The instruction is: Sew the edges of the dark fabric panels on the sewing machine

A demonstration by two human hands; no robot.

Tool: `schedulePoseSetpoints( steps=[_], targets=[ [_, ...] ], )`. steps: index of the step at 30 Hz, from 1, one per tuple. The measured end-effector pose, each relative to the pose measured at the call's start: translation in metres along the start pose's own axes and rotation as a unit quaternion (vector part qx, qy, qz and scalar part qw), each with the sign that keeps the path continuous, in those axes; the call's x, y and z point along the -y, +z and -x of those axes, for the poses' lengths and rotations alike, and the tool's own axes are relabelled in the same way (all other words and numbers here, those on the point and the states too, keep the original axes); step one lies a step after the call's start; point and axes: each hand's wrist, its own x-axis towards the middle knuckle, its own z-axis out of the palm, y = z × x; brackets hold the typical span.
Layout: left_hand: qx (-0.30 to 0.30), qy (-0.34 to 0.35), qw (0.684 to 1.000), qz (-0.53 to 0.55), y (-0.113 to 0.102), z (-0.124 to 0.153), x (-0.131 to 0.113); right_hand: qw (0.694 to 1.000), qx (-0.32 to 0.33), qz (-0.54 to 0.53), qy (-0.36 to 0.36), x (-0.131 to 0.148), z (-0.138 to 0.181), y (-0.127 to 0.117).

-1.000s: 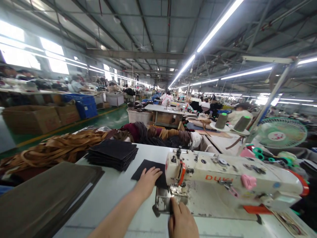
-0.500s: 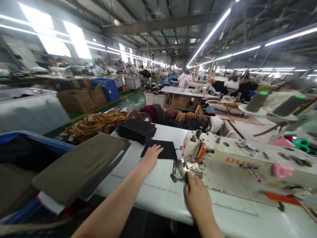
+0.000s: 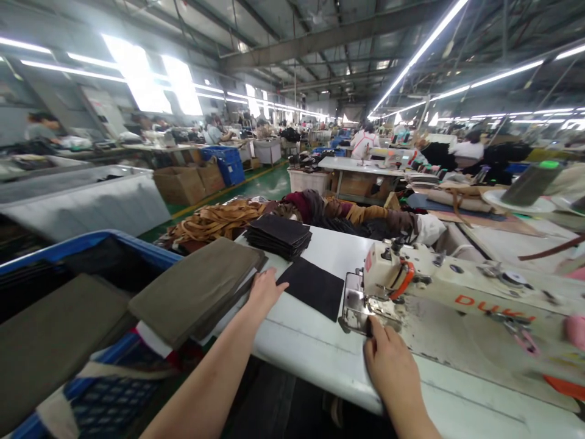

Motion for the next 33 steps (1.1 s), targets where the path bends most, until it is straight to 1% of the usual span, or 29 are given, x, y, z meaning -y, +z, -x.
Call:
schedulePoseSetpoints(
  steps=[3, 6, 8, 9, 10, 12, 15, 17, 20, 23, 26, 28, 30, 31, 33],
  targets=[
    [0.049, 0.031, 0.997, 0.058, -0.004, -0.009, -0.001, 1.0, -0.001, 0.003, -0.004, 0.0, 0.0, 0.0],
    [0.086, 0.07, 0.985, 0.135, -0.007, -0.007, -0.008, 1.0, 0.0, 0.003, -0.008, -0.002, 0.001, 0.002],
    [0.097, 0.083, 0.973, 0.191, -0.011, -0.005, -0.016, 1.0, 0.005, 0.004, -0.008, -0.002, 0.001, 0.002],
    [0.092, 0.085, 0.968, 0.218, -0.015, -0.006, -0.02, 1.0, 0.009, 0.006, -0.006, -0.003, 0.0, 0.002],
    [0.078, 0.084, 0.963, 0.242, -0.02, -0.01, -0.024, 1.0, 0.013, 0.008, -0.003, -0.003, 0.0, 0.002],
    [0.032, 0.078, 0.957, 0.279, -0.036, -0.025, -0.029, 1.0, 0.017, 0.011, -0.001, -0.003, 0.0, 0.003],
    [-0.048, 0.059, 0.953, 0.293, -0.069, -0.065, -0.028, 1.0, 0.011, 0.013, -0.003, -0.003, -0.001, 0.004],
    [-0.085, 0.038, 0.956, 0.278, -0.091, -0.095, -0.021, 1.0, 0.003, 0.011, -0.006, -0.003, -0.002, 0.004],
    [-0.112, -0.006, 0.964, 0.239, -0.114, -0.131, -0.007, 1.0, -0.008, 0.004, -0.012, -0.003, -0.002, 0.004],
    [-0.122, -0.043, 0.974, 0.187, -0.121, -0.148, 0.009, 1.0, -0.02, 0.0, -0.012, -0.003, -0.001, 0.004],
    [-0.142, -0.045, 0.982, 0.117, -0.12, -0.143, 0.021, 1.0, -0.02, 0.0, -0.014, -0.004, -0.001, 0.005],
    [-0.162, -0.034, 0.984, 0.068, -0.12, -0.13, 0.027, 1.0, -0.011, 0.001, -0.013, -0.004, -0.001, 0.004],
    [-0.168, -0.021, 0.985, 0.032, -0.123, -0.111, 0.034, 1.0, -0.006, 0.0, -0.014, -0.004, -0.001, 0.004],
    [-0.158, -0.013, 0.987, 0.017, -0.125, -0.101, 0.039, 1.0, -0.006, -0.001, -0.017, -0.005, -0.001, 0.004],
    [-0.112, 0.009, 0.993, -0.022, -0.13, -0.077, 0.052, 1.0, -0.007, -0.004, -0.021, -0.005, -0.001, 0.003]
  ],
)
